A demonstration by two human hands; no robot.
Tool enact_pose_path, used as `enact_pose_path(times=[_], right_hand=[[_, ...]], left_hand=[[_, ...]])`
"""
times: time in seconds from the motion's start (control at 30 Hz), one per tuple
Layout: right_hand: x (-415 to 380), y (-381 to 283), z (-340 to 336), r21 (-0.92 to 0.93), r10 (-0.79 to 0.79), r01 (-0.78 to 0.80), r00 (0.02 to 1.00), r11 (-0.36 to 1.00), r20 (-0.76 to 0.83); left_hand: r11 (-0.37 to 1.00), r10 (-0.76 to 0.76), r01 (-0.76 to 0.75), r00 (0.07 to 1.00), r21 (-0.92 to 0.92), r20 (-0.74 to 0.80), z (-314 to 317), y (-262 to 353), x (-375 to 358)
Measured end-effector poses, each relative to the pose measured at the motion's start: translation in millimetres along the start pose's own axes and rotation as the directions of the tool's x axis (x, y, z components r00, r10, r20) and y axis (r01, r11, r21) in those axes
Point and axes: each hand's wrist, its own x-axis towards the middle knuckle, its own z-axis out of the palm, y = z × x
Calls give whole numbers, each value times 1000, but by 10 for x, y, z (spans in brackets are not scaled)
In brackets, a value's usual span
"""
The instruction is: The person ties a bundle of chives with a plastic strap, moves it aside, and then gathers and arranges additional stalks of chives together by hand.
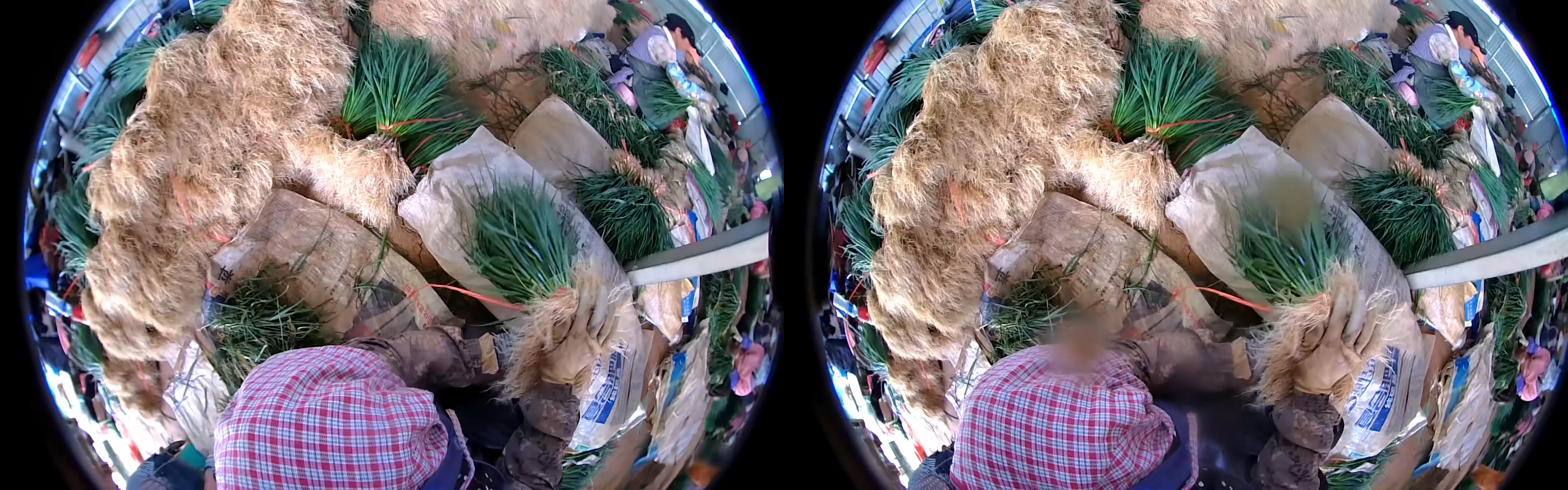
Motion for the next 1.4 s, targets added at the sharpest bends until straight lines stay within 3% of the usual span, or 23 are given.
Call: enact_pose_path(times=[0.07,0.23,0.4,0.47,0.57,0.63,0.73,0.77,0.8,0.87,0.93,0.97,1.07,1.13,1.17,1.2,1.3,1.37,1.4], right_hand=[[-74,18,-48,44,7,-5,999,999,-45],[-64,12,-879,403,166,-70,964,913,-208],[19,-54,-437,255,60,-39,996,966,-73],[70,-91,-386,286,61,-46,997,957,-46],[-74,-108,-537,369,166,-104,976,924,-138],[-450,197,-244,370,253,-141,928,918,-275],[-589,341,-296,359,234,-119,926,926,-295],[-644,461,-256,354,187,-78,940,932,-286],[-634,451,-290,365,239,-141,940,920,-241],[-596,409,-431,381,343,-268,929,885,-143],[-760,572,-353,341,330,-264,932,902,-149],[-895,687,-238,328,317,-250,933,911,-171],[-707,570,-496,-3,231,-234,963,972,-140],[-877,677,-302,24,375,-374,923,927,-88],[-957,722,-224,33,440,-439,896,898,-59],[-927,701,-212,-31,402,-407,910,913,-105],[-716,537,-330,58,414,-411,908,910,-54],[-757,607,-232,150,428,-417,902,897,-55],[-781,630,-198,193,438,-421,897,886,-55]], left_hand=[[1000,3,-3,1000,-3,11,32,4,18],[1000,27,-27,1000,16,13,64,73,24],[999,35,-36,999,24,17,107,66,-48],[999,27,-27,999,30,18,133,67,-32],[993,24,-27,999,111,21,304,210,-66],[960,22,-32,999,279,37,540,441,-156],[725,5,-42,998,688,56,792,1008,-207],[662,-10,-34,998,749,54,531,1129,-71],[622,35,-39,999,782,22,450,1338,-13],[305,67,-15,998,952,-6,472,1980,65],[6,137,25,990,1000,-26,575,2698,35],[-134,200,65,979,989,-37,643,3063,-61],[-473,461,294,886,831,-51,715,4306,-420],[-592,629,500,777,633,-26,600,5016,-682],[-610,699,604,715,514,-10,479,5320,-806],[-605,753,694,658,390,-4,305,5582,-937],[-521,850,849,525,82,-36,-422,6019,-1194],[-502,859,863,490,-57,-150,-1104,6073,-1314],[-521,819,849,467,-88,-334,-1432,5961,-1363]])
